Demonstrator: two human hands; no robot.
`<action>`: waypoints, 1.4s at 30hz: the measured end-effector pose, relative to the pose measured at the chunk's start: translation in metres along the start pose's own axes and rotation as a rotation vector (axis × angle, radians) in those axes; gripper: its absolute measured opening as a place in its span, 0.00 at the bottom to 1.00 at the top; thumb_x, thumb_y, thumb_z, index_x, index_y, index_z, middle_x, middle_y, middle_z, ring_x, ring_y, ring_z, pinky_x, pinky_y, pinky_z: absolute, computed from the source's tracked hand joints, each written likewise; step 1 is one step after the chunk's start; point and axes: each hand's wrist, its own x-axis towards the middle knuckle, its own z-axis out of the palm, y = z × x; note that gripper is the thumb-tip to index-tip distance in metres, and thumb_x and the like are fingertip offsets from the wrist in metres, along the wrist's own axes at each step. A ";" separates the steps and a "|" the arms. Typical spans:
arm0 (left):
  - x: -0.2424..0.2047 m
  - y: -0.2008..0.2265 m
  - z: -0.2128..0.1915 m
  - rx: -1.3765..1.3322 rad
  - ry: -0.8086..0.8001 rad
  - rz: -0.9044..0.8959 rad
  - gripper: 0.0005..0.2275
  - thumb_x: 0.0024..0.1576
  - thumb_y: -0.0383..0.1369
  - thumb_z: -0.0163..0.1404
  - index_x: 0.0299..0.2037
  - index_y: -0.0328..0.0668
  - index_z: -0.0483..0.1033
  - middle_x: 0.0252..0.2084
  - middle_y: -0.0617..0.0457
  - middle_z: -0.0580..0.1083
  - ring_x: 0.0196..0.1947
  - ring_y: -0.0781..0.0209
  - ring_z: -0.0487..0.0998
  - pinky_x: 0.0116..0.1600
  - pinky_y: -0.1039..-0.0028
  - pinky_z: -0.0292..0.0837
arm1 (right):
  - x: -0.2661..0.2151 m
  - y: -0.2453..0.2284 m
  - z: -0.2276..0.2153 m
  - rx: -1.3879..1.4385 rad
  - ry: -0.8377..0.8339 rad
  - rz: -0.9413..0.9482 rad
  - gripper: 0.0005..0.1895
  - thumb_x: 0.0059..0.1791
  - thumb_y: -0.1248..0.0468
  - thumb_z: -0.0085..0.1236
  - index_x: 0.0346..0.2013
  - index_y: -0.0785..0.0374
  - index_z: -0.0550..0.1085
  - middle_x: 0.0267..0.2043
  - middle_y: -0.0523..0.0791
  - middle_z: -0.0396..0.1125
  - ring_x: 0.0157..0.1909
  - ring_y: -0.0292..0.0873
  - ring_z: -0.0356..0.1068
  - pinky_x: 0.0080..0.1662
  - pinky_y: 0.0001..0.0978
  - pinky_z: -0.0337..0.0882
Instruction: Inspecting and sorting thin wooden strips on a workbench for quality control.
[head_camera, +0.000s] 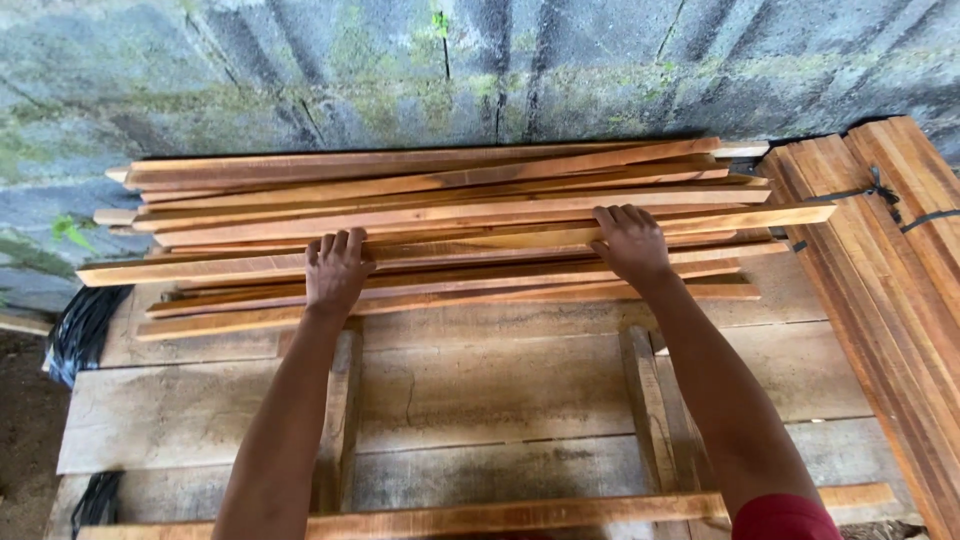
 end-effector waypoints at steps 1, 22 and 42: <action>-0.005 0.004 -0.014 0.000 -0.001 -0.005 0.27 0.47 0.48 0.63 0.53 0.57 0.65 0.43 0.60 0.73 0.50 0.59 0.77 0.60 0.61 0.70 | -0.003 -0.005 -0.020 0.001 0.000 -0.005 0.31 0.37 0.50 0.74 0.51 0.51 0.73 0.40 0.40 0.72 0.47 0.45 0.76 0.55 0.41 0.74; -0.168 0.037 -0.121 -0.278 0.000 -0.002 0.25 0.45 0.42 0.66 0.53 0.60 0.71 0.42 0.59 0.74 0.48 0.59 0.75 0.62 0.60 0.60 | -0.135 -0.089 -0.160 0.237 0.019 -0.073 0.26 0.43 0.46 0.68 0.48 0.56 0.74 0.32 0.46 0.68 0.39 0.49 0.73 0.46 0.42 0.72; -0.356 0.064 -0.088 -0.535 -0.249 0.153 0.17 0.54 0.41 0.60 0.52 0.51 0.77 0.42 0.53 0.81 0.45 0.60 0.83 0.63 0.63 0.68 | -0.344 -0.140 -0.110 0.416 -0.310 0.001 0.24 0.52 0.40 0.51 0.52 0.52 0.76 0.45 0.45 0.69 0.50 0.47 0.71 0.54 0.41 0.71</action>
